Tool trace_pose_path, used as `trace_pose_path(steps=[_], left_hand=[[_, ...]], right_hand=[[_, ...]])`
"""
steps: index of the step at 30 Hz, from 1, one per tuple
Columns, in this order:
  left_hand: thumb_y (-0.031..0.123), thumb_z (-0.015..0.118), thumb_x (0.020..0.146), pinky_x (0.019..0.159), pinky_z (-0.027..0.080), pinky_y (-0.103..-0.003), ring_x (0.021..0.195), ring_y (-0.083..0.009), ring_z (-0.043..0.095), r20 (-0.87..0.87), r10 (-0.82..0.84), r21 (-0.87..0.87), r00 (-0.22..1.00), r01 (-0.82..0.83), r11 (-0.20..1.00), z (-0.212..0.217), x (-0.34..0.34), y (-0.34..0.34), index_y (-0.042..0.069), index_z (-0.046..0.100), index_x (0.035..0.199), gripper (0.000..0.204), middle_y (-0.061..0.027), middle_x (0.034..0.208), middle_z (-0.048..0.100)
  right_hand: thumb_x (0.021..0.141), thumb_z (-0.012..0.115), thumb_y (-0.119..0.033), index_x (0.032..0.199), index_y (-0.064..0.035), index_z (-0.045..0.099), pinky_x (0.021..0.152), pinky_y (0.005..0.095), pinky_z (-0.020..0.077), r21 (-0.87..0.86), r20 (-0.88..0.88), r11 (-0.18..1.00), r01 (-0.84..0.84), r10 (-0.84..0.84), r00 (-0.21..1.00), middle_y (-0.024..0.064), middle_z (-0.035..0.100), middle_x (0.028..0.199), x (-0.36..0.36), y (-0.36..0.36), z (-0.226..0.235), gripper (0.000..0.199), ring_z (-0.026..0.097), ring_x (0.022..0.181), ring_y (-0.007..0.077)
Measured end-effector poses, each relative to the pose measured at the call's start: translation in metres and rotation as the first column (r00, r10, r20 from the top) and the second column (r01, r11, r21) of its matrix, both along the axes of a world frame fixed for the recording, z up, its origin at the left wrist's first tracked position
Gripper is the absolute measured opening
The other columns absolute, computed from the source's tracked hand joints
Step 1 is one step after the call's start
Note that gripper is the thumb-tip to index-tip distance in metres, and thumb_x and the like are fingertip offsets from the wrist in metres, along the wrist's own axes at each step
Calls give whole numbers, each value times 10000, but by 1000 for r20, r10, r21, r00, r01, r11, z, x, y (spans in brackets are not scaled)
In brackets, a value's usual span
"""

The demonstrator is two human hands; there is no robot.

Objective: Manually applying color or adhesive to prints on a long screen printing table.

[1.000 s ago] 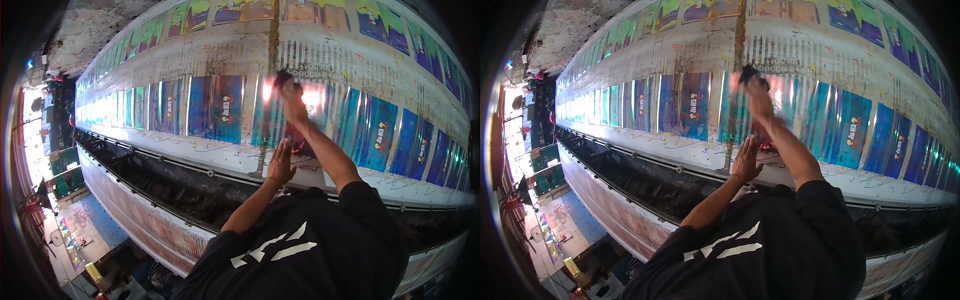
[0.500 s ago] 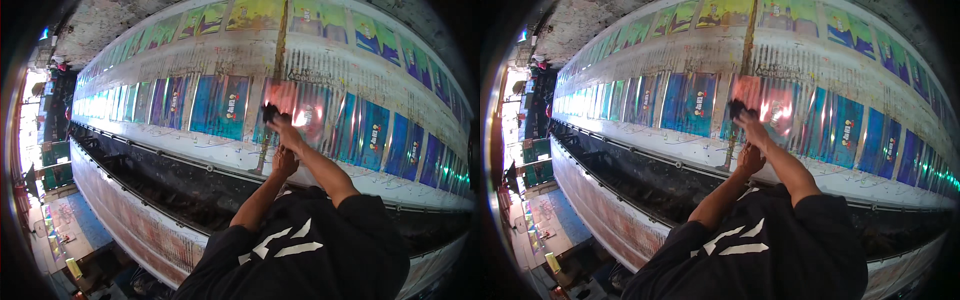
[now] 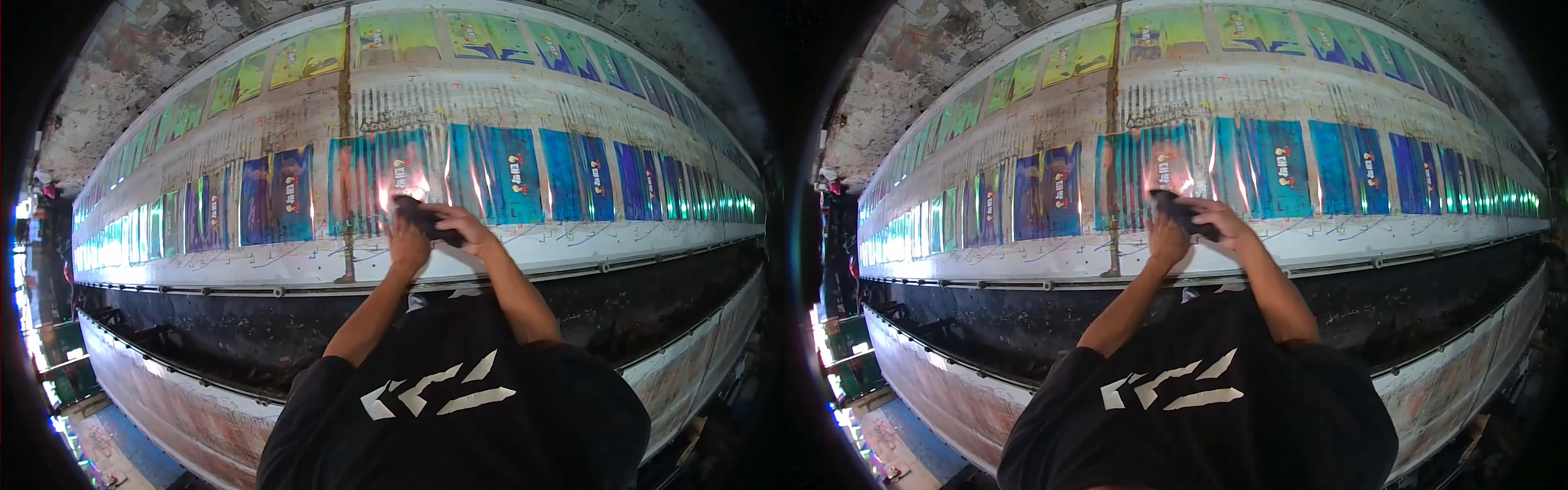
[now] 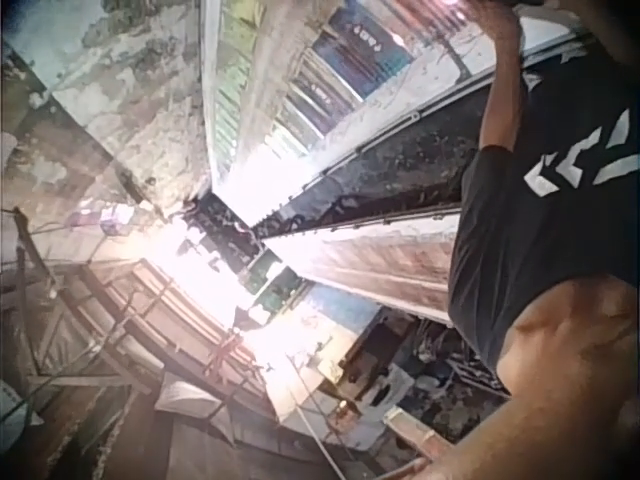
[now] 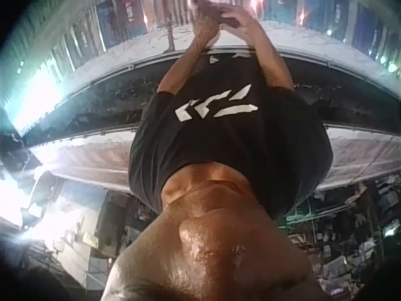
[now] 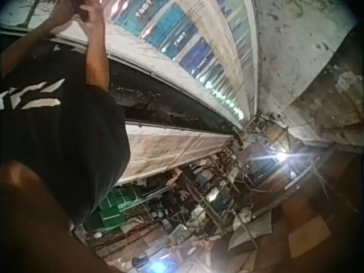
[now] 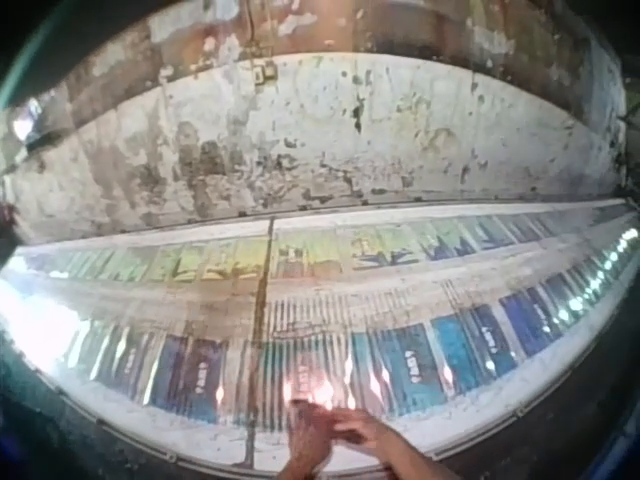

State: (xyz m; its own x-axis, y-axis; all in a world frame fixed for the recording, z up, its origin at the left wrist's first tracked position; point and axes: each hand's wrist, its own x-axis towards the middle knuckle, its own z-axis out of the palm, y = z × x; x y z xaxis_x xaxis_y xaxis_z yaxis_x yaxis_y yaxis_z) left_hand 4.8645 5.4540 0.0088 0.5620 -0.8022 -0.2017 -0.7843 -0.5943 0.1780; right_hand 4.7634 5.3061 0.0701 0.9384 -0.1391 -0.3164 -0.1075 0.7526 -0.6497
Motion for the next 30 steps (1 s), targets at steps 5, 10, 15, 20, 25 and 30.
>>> trace_pose_path(steps=[5, 10, 15, 20, 25, 30], left_hand=[[298, 668, 932, 1241, 264, -529, 1548, -366, 271, -309, -210, -174, 928, 162, 971, 8, -96, -95, -73, 361, 1528, 766, -242, 1633, 330], [337, 689, 923, 1270, 192, -527, 1573, -390, 193, -306, -102, -92, 946, 78, 993, -10, -168, -157, -97, 309, 1550, 852, -258, 1682, 200], [340, 693, 918, 1275, 179, -525, 1570, -439, 158, -225, -23, -37, 974, 15, 999, -26, -183, -159, -146, 273, 1540, 894, -307, 1673, 165], [356, 637, 936, 1282, 174, -507, 1565, -439, 172, -314, -25, 232, 949, 102, 967, -4, -182, -173, -136, 317, 1527, 833, -298, 1660, 214], [394, 677, 865, 1274, 187, -524, 1557, -433, 206, -250, -30, -39, 968, 21, 999, -12, -186, -172, -124, 321, 1530, 915, -312, 1643, 251], [380, 673, 871, 1269, 199, -527, 1557, -413, 223, -289, -2, 72, 957, 24, 997, -12, -183, -172, -101, 316, 1545, 902, -288, 1653, 253]], right_hand=[[845, 577, 52, 1515, 4, 476, 1059, 393, 520, 28, 30, 819, 573, -573, 819, 173, 562, 1472, -115, -91, -14, 680, 608, 1280, 271], [850, 467, 130, 1518, 6, 481, 1062, 372, 505, 3, -48, 684, 729, -728, 684, 176, 583, 1462, -187, -189, -22, 680, 615, 1281, 267], [856, 480, 88, 1327, -55, 678, 1106, 372, 447, -951, -116, 286, 118, -683, 721, 141, 662, 1350, -149, -202, -49, 530, 592, 1316, 273], [874, 595, -32, 1275, -140, 723, 1225, 482, 348, -966, -71, -247, 75, 534, 842, 117, 572, 1491, -92, -187, -117, 434, 458, 1461, 275], [911, 600, -125, 1340, -125, 679, 1165, 545, 372, -994, -85, -79, -74, 151, 985, 165, 560, 1462, 10, -282, -138, 436, 440, 1454, 299], [885, 528, -25, 1273, -45, 687, 1193, 485, 382, -985, 7, -155, 81, 431, 902, 152, 553, 1482, -10, -187, -130, 420, 436, 1454, 337]])
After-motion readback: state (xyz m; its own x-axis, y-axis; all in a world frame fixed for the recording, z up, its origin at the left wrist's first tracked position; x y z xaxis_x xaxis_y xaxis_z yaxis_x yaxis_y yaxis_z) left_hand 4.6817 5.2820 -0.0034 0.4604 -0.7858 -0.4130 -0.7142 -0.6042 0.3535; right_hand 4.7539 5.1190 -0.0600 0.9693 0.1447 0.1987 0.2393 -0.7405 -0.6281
